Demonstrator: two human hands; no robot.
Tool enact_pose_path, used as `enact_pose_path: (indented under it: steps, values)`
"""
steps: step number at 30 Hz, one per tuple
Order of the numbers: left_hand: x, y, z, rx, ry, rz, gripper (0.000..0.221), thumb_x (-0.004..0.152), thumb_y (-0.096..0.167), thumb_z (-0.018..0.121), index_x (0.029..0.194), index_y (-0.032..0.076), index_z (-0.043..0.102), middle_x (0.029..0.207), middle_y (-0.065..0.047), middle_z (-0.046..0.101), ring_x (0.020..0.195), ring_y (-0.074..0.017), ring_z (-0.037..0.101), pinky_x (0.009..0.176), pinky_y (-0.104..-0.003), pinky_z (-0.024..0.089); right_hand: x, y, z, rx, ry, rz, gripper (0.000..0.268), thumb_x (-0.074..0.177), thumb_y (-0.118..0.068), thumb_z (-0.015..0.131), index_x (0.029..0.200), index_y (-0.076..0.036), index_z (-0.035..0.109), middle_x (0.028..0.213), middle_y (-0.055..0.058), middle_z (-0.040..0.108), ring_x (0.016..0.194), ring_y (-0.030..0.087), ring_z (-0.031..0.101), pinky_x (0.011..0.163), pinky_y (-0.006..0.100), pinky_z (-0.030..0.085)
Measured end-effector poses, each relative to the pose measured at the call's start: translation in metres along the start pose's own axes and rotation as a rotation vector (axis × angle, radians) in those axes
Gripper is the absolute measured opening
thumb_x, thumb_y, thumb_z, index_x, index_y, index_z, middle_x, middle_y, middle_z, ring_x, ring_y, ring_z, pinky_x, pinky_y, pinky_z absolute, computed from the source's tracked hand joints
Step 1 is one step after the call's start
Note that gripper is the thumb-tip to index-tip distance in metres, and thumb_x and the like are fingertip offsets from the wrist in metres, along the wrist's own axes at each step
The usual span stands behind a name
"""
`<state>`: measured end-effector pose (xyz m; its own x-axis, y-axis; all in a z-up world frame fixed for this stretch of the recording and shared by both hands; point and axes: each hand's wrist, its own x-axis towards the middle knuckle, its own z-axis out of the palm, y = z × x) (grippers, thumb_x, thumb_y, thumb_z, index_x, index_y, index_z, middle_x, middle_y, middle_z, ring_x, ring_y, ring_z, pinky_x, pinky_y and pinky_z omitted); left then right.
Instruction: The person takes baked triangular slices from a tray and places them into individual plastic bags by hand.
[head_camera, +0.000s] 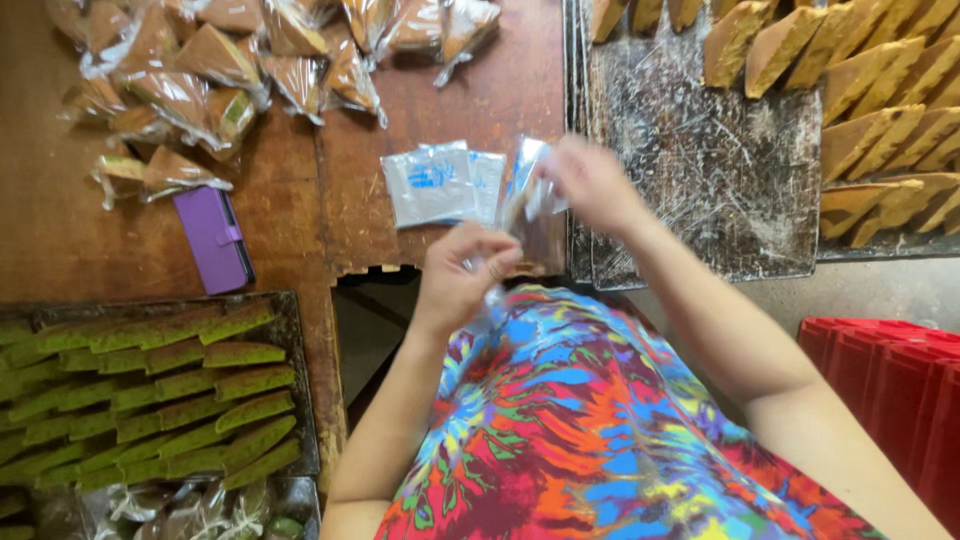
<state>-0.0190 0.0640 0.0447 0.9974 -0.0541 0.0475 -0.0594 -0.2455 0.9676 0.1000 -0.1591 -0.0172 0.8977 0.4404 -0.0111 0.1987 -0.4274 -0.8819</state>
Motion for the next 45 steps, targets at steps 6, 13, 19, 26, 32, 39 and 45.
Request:
enact_pose_path:
  steps: [6,13,19,26,32,39,45]
  values:
    - [0.016,0.006,0.021,-0.906,0.02,-0.01,0.037,0.09,0.037,0.085,0.09,0.006,0.066,0.126,-0.011,0.068,0.111,-0.0238,0.071,0.104,-0.04,0.056,-0.022,-0.083,-0.033,0.033,-0.108,-0.305,0.034,0.098,-0.01,0.059,0.129,0.002,0.057,0.129,0.015,0.06,0.124,0.03,0.058,0.107,0.041,0.044]
    - [0.03,0.033,0.053,-0.947,0.071,-0.038,0.046,0.081,0.026,0.088,0.113,0.015,0.058,0.126,-0.012,0.067,0.121,-0.0194,0.067,0.108,-0.036,0.051,-0.081,-0.069,-0.001,0.283,0.103,0.089,0.014,0.106,-0.015,0.066,0.099,-0.003,0.066,0.087,0.002,0.06,0.081,0.01,0.054,0.076,0.027,0.047]
    - [0.024,-0.001,0.074,-0.652,0.115,-0.293,0.019,0.09,0.006,0.081,0.105,0.004,0.069,0.096,-0.004,0.071,0.087,-0.0082,0.064,0.078,-0.024,0.053,-0.099,-0.061,0.01,0.325,0.242,0.087,0.018,0.104,-0.018,0.065,0.097,-0.002,0.063,0.084,-0.001,0.062,0.08,0.006,0.056,0.073,0.025,0.048]
    - [0.017,-0.033,0.076,-0.475,-0.094,-0.196,0.048,0.095,0.005,0.084,0.077,0.01,0.04,0.087,-0.004,0.064,0.079,-0.0066,0.052,0.069,-0.023,0.044,-0.11,-0.04,-0.031,0.37,0.335,0.308,0.018,0.106,-0.017,0.067,0.103,0.0,0.075,0.084,-0.002,0.066,0.076,0.003,0.053,0.067,0.025,0.044]
    - [0.028,-0.006,0.052,-0.268,-0.443,-0.125,0.053,0.083,0.016,0.08,0.128,0.001,0.053,0.093,-0.003,0.073,0.092,-0.0032,0.065,0.088,-0.024,0.049,-0.116,-0.048,-0.064,0.275,0.094,0.305,0.015,0.097,-0.013,0.072,0.106,-0.002,0.078,0.089,0.0,0.077,0.081,0.001,0.064,0.071,0.021,0.054]
    - [0.017,-0.01,0.086,0.135,-0.41,-0.414,0.031,0.102,0.03,0.071,0.088,0.004,0.078,0.068,-0.012,0.069,0.062,-0.0114,0.062,0.061,-0.032,0.049,-0.107,-0.045,-0.074,-0.488,0.286,0.035,0.027,0.089,-0.022,0.083,0.109,-0.004,0.079,0.1,0.009,0.074,0.092,0.014,0.067,0.083,0.032,0.051]
    - [0.014,-0.015,0.101,-0.007,-0.147,-0.1,0.023,0.084,0.022,0.08,0.084,0.002,0.068,0.074,-0.006,0.067,0.067,-0.0094,0.063,0.062,-0.029,0.05,-0.127,-0.028,-0.029,0.233,0.034,0.422,0.023,0.088,-0.024,0.077,0.106,-0.01,0.076,0.096,0.0,0.076,0.089,0.014,0.069,0.081,0.031,0.056]
